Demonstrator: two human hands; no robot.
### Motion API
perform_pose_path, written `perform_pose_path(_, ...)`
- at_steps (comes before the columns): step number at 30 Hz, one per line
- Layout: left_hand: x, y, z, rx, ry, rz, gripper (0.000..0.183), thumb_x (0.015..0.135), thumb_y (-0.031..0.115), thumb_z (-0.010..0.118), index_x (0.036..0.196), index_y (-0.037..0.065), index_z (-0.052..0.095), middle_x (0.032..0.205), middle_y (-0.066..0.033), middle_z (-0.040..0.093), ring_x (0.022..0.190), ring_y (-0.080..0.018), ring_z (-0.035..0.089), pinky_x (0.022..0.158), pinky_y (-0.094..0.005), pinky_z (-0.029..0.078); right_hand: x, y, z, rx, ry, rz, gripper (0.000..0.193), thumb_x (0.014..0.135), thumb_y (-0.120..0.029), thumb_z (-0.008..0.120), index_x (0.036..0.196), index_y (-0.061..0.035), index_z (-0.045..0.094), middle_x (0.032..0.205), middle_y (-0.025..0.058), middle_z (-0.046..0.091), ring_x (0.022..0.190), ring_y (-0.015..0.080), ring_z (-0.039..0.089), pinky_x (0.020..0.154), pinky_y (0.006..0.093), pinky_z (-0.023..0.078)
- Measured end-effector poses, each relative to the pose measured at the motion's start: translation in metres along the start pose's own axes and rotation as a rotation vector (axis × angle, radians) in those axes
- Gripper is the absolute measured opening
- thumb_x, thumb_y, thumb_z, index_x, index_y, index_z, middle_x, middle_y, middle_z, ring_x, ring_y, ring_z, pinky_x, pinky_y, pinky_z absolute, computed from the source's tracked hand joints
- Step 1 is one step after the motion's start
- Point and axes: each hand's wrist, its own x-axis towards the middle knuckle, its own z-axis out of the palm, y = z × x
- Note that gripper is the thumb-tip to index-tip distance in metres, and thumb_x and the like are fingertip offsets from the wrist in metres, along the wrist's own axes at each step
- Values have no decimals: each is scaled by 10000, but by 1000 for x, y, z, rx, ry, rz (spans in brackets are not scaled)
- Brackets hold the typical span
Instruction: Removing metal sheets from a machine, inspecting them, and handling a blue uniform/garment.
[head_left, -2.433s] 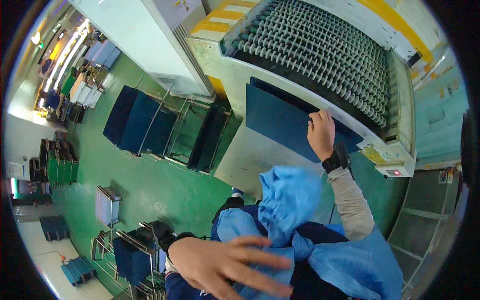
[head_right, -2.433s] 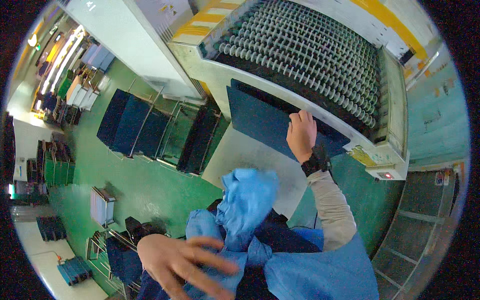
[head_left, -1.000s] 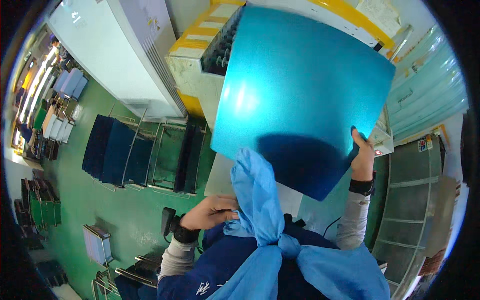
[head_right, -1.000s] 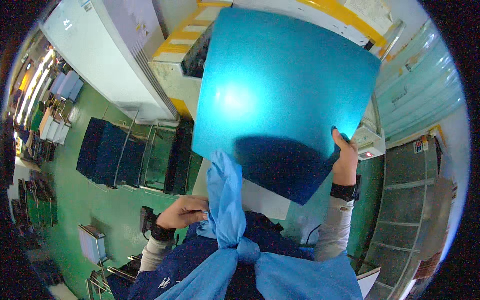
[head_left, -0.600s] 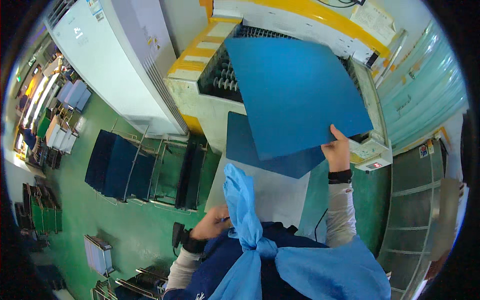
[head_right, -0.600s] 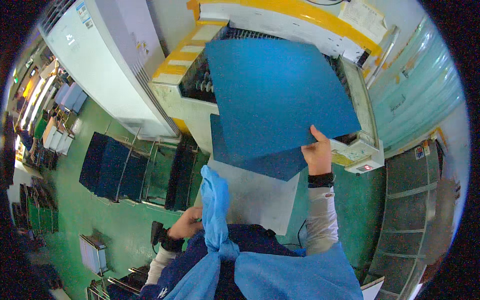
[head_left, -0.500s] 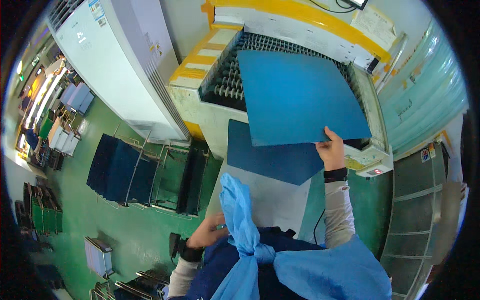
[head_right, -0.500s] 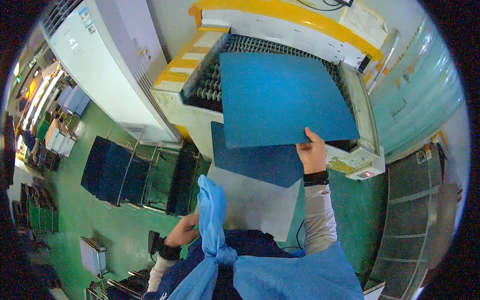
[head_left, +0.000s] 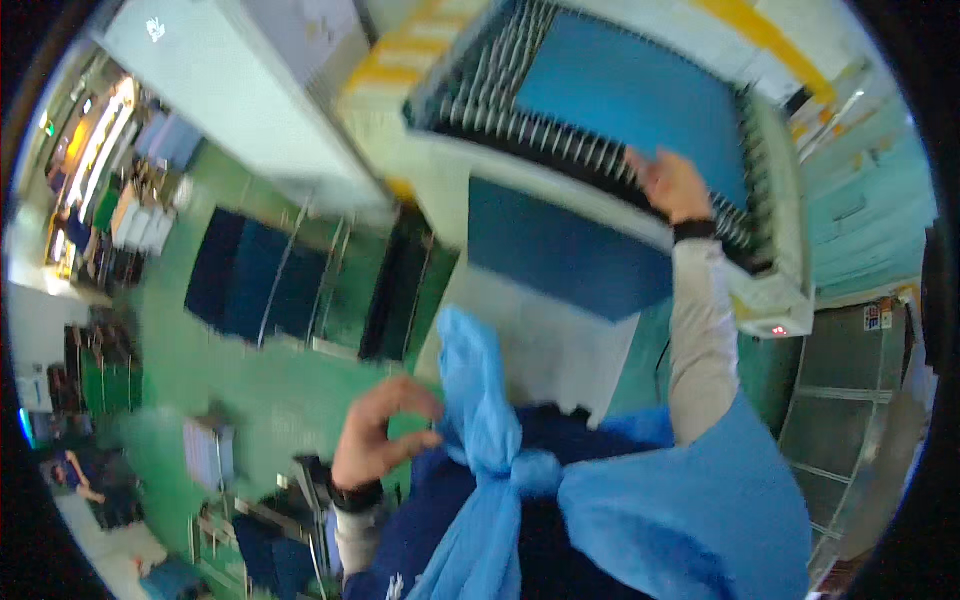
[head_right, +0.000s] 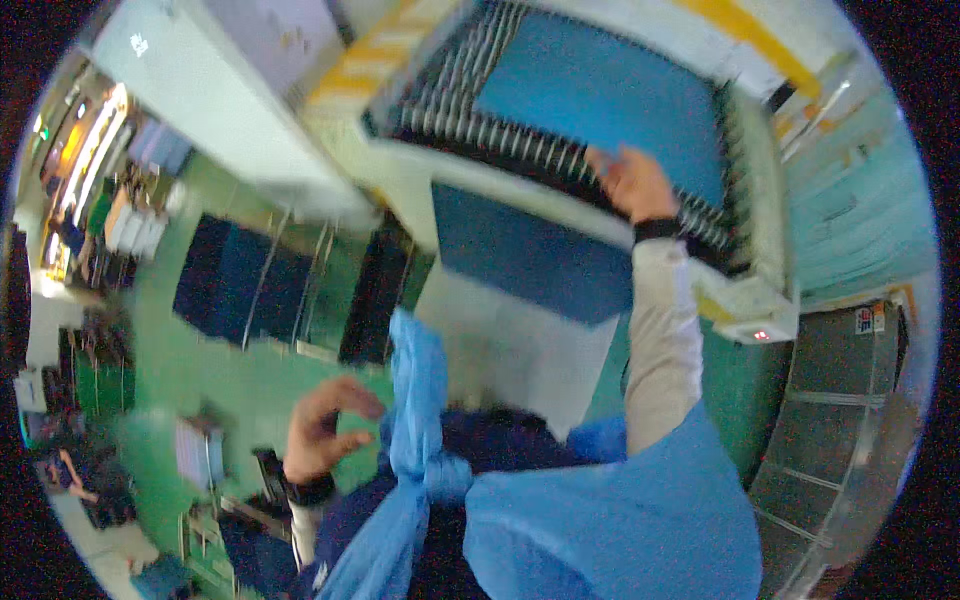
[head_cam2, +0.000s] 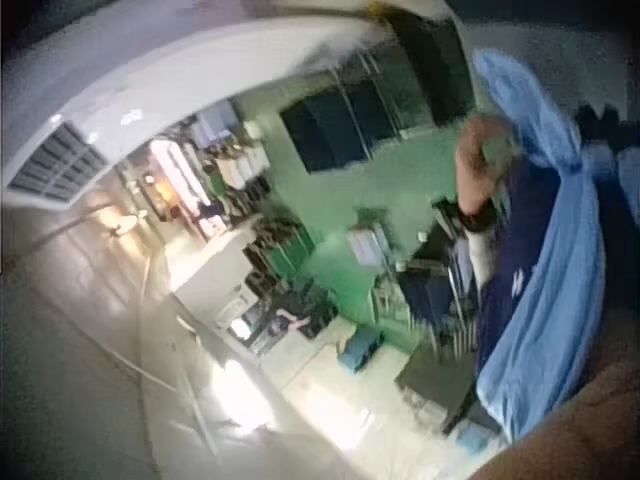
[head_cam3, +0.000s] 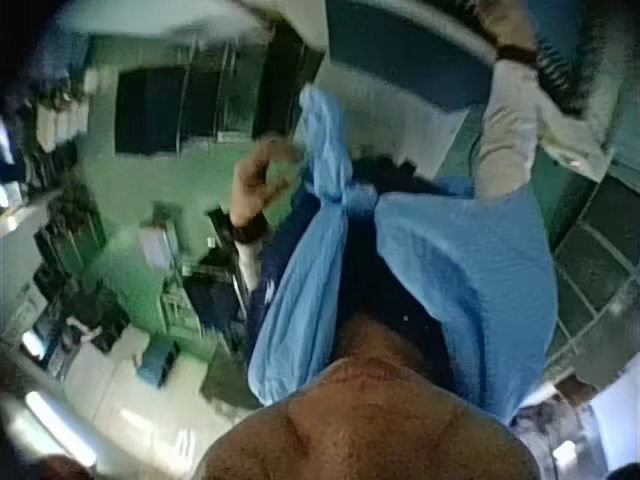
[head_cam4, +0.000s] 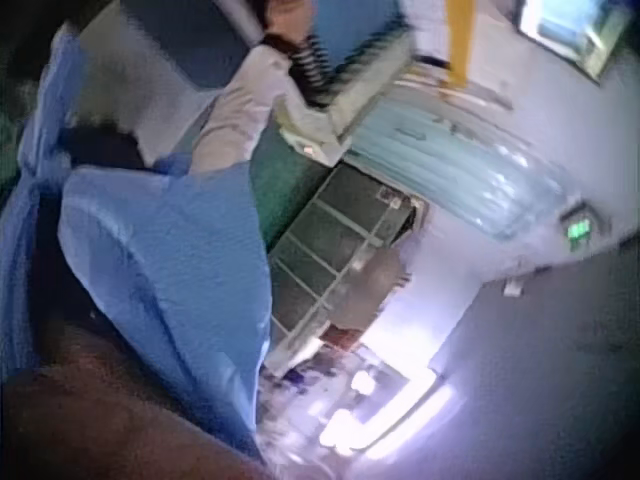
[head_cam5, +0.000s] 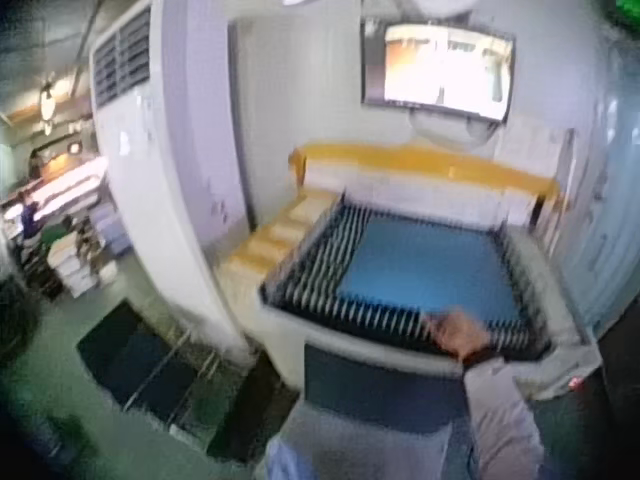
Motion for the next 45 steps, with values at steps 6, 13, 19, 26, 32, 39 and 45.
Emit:
perform_pose_path(6, 40, 14, 3, -274, -205, 328, 341, 760, 241, 844, 976, 17, 703, 1011, -183, 667, 931, -307, 631, 777, -398, 511, -41, -112, 100, 326, -86, 346, 227, 981, -184, 568, 1048, 20, 640, 994, 128, 709, 899, 183, 685, 768, 292, 561)
perform_pose_path(13, 68, 47, 27, -248, -309, 487, 256, 803, 194, 797, 1008, 46, 759, 1101, -216, 664, 922, -280, 604, 778, -370, 486, -127, -194, 194, 528, -1181, 3, 236, 841, -108, 758, 1023, 14, 671, 968, 106, 693, 902, 209, 649, 782, 331, 512)
perform_pose_path(19, 56, 52, 32, -122, -368, 526, 161, 869, 158, 682, 963, 73, 783, 1104, -177, 673, 897, -250, 585, 786, -347, 461, -155, -214, 212, 565, -1295, -102, 276, 844, -140, 755, 1067, -4, 667, 1058, 147, 641, 979, 302, 623, 862, 374, 482)
perform_pose_path(26, 36, 51, 25, -31, -214, 426, 189, 786, 179, 766, 946, 78, 777, 1068, -131, 686, 895, -249, 583, 771, -351, 457, -188, -236, 237, 426, -1136, -131, 261, 866, -162, 730, 1071, -14, 666, 1090, 159, 600, 930, 306, 629, 821, 368, 503)
perform_pose_path(32, 34, 62, 28, 212, -111, 524, 275, 667, 164, 785, 930, 86, 768, 1094, -132, 672, 1018, -357, 594, 903, -443, 488, -214, -240, 261, 428, -884, -96, 255, 843, -164, 680, 1046, -23, 616, 1069, 180, 597, 998, 369, 616, 839, 416, 503)
perform_pose_path(39, 24, 63, 31, 233, -13, 594, 286, 618, 149, 729, 896, 87, 756, 1131, -155, 661, 1109, -422, 575, 933, -493, 476, -217, -258, 283, 258, -787, -116, 252, 839, -144, 658, 1066, -43, 611, 1080, 179, 616, 994, 371, 632, 817, 415, 521)
perform_pose_path(45, 22, 54, 20, 174, -126, 656, 219, 650, 127, 714, 862, 73, 706, 1140, -174, 640, 1094, -429, 583, 883, -505, 484, -218, -255, 291, 182, -923, -123, 330, 829, -141, 687, 1135, -55, 601, 1049, 152, 632, 978, 360, 638, 800, 413, 522)
